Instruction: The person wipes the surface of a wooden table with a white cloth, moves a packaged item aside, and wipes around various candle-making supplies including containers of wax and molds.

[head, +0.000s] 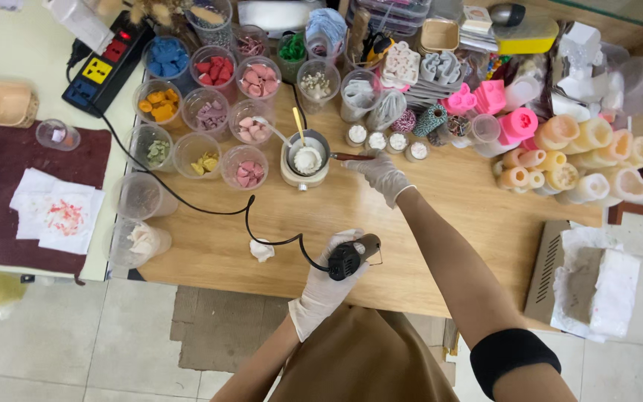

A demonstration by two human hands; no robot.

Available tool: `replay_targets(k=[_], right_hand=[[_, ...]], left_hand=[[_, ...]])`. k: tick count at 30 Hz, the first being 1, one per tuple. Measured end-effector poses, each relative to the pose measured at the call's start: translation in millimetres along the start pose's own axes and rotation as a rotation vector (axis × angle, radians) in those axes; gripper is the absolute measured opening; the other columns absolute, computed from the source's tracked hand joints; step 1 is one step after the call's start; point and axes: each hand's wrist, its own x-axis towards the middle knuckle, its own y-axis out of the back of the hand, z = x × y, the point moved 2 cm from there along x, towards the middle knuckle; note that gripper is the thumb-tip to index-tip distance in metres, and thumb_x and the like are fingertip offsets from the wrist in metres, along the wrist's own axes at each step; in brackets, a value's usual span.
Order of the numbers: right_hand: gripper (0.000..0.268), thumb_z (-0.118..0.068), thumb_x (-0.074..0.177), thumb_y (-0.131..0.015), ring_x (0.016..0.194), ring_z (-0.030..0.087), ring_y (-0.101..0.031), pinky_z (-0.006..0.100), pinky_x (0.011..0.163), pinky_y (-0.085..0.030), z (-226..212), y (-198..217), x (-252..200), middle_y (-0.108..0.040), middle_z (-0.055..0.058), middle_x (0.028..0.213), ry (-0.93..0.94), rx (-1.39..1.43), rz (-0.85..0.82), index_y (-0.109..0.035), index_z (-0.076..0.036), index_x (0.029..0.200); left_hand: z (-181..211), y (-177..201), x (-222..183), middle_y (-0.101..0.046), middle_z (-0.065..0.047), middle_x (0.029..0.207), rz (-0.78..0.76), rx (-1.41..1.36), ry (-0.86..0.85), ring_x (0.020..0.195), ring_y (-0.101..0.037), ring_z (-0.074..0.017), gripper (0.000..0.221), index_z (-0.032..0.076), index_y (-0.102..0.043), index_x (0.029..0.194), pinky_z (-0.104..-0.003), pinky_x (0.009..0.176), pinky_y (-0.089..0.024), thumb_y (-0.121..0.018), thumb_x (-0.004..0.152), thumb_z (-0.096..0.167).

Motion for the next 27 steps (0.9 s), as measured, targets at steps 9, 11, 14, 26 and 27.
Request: replay_targets(k=[9, 11, 14, 26, 27], right_hand=[[0.028, -0.039, 0.086, -0.078, 0.046, 0.004, -0.040, 0.024, 0.039, -0.028, -11.4, -30.3, 24.1, -0.056, -0.008, 0.067, 0.051, 0.572, -0.010, -0.075, -0.020, 0.105], [0.031, -0.040, 0.087, -0.077, 0.045, 0.005, -0.040, 0.025, 0.038, -0.029, -9.5, -20.4, 12.4, -0.055, -0.007, 0.066, -0.041, 0.595, 0.014, -0.074, -0.018, 0.109], [0.043, -0.045, 0.095, -0.072, 0.048, 0.008, -0.042, 0.026, 0.041, -0.031, 21.0, 8.5, -27.5, -0.056, -0.004, 0.068, -0.128, 0.724, 0.045, -0.064, -0.009, 0.117], [0.045, -0.043, 0.105, -0.054, 0.063, 0.008, -0.050, 0.022, 0.055, -0.042, 272.1, 156.3, -305.2, -0.053, -0.005, 0.073, -0.218, 0.933, 0.601, -0.062, -0.008, 0.132], [0.045, -0.043, 0.105, -0.054, 0.063, 0.008, -0.050, 0.022, 0.055, -0.042, 286.7, 161.3, -316.3, -0.053, -0.005, 0.073, -0.219, 0.934, 0.593, -0.062, -0.008, 0.132]], left_hand=[[-10.3, 5.5, 11.1, -0.063, -0.010, 0.133, 0.005, 0.076, -0.011, 0.125, -0.061, -0.0214, 0.049, 0.007, -0.056, 0.123, -0.034, 0.109, -0.049, -0.074, 0.081, -0.011], [-8.0, 8.4, 18.1, -0.062, -0.010, 0.133, -0.060, 0.094, -0.052, 0.125, -0.060, -0.0216, 0.051, 0.006, -0.055, 0.125, -0.034, 0.111, -0.048, -0.075, 0.082, -0.011], [-4.8, 5.3, 27.2, -0.061, -0.011, 0.134, -0.088, 0.104, -0.059, 0.126, -0.059, -0.0218, 0.052, 0.006, -0.053, 0.126, -0.035, 0.114, -0.047, -0.076, 0.082, -0.012], [-29.8, -30.1, 77.5, -0.062, -0.010, 0.131, 0.201, -0.012, 0.006, 0.126, -0.061, -0.0204, 0.060, 0.005, -0.049, 0.131, -0.035, 0.115, -0.050, -0.077, 0.082, -0.014], [-36.1, -32.5, 83.9, -0.063, -0.007, 0.130, 0.258, -0.084, 0.107, 0.124, -0.062, -0.0176, 0.060, 0.006, -0.049, 0.132, -0.032, 0.111, -0.052, -0.076, 0.081, -0.011]])
